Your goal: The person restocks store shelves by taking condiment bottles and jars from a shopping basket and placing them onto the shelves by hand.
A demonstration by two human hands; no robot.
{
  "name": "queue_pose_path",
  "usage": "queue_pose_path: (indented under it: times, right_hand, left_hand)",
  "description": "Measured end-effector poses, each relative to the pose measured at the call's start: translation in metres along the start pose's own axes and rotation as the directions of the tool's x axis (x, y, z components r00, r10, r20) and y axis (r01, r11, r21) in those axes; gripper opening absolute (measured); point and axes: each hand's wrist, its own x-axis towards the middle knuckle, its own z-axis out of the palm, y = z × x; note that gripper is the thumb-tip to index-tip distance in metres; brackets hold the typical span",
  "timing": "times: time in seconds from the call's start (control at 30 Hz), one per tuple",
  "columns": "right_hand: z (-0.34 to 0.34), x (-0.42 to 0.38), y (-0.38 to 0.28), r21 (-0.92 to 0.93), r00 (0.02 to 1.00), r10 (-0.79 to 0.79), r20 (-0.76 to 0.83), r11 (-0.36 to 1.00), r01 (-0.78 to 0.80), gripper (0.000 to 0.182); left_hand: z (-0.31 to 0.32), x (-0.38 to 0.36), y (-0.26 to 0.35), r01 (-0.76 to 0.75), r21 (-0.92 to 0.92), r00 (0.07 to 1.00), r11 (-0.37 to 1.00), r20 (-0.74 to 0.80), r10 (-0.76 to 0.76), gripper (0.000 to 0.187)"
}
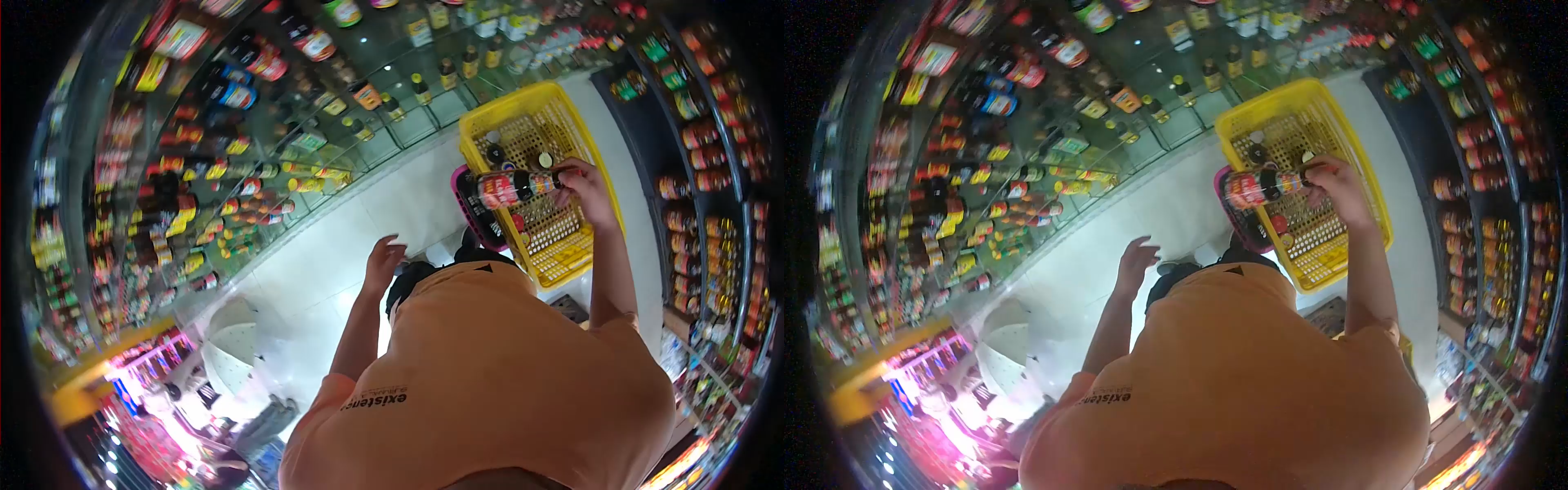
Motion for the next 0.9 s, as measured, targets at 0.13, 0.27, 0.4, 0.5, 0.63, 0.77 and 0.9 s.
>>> queue_pose_path:
  times: [0.13,0.27,0.4,0.5,0.63,0.77,0.9]
  right_hand:
    - [0.101,0.012,-0.018,0.142,0.979,0.001,0.205,0.989,-0.030,0.031]
    - [0.210,0.019,-0.025,0.175,0.893,0.039,0.449,0.976,-0.130,0.033]
    - [0.305,0.028,-0.004,0.065,0.782,0.117,0.612,0.978,-0.198,0.031]
    - [0.378,0.018,0.005,-0.024,0.718,0.181,0.672,0.974,-0.224,0.033]
    - [0.474,0.008,0.033,0.034,0.566,0.169,0.807,0.944,-0.329,0.035]
    - [0.574,-0.011,0.046,0.009,0.494,0.143,0.858,0.956,-0.292,0.038]
    - [0.655,-0.032,0.064,-0.064,0.417,0.162,0.894,0.969,-0.239,0.037]
  left_hand:
    - [0.013,-0.027,0.060,-0.130,-0.215,0.984,0.968,0.090,0.152,0.076]
    - [-0.015,-0.067,0.072,-0.190,-0.581,0.945,0.791,0.109,0.307,0.085]
    - [-0.077,-0.103,0.036,-0.312,-0.634,0.938,0.707,-0.089,0.334,0.085]
    - [-0.123,-0.146,0.023,-0.382,-0.670,0.923,0.637,-0.242,0.300,0.081]
    - [-0.180,-0.198,0.004,-0.498,-0.635,0.866,0.591,-0.404,0.295,0.083]
    - [-0.237,-0.237,-0.018,-0.571,-0.636,0.817,0.519,-0.504,0.281,0.084]
    - [-0.282,-0.280,-0.029,-0.647,-0.580,0.743,0.496,-0.625,0.238,0.085]
